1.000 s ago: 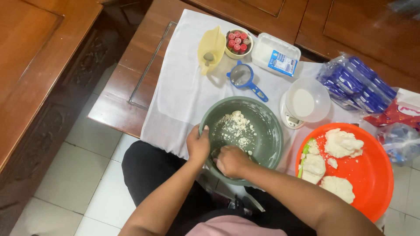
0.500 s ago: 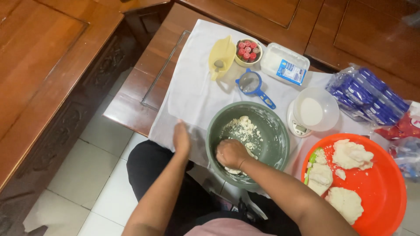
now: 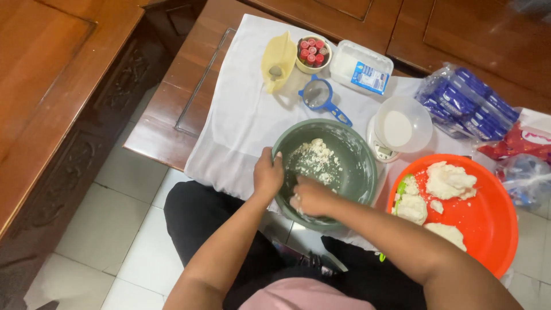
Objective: Kneading dough in a bowl and incorporating additional ingredients
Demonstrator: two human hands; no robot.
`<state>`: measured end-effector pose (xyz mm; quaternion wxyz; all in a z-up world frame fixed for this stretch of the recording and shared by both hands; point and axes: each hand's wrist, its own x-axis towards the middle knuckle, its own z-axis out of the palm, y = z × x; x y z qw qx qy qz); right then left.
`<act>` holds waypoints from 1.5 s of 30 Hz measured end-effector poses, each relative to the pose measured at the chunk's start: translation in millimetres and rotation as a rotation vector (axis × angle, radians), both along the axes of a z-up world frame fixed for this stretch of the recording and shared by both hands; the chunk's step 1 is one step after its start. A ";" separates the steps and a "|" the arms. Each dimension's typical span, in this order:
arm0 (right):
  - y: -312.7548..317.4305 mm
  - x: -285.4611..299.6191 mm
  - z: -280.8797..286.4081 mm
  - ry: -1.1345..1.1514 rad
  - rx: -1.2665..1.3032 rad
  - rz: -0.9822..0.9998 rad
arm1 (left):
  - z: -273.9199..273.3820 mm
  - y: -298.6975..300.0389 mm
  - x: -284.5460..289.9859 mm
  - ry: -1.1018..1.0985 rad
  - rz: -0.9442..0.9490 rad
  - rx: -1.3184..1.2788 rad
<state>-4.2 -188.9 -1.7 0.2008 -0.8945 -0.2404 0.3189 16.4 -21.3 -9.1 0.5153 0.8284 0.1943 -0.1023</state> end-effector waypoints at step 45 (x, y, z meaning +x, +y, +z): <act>38.9 23.8 -57.7 -0.367 0.121 0.024 | 53.8 -1.3 -14.9 -0.029 0.163 -0.158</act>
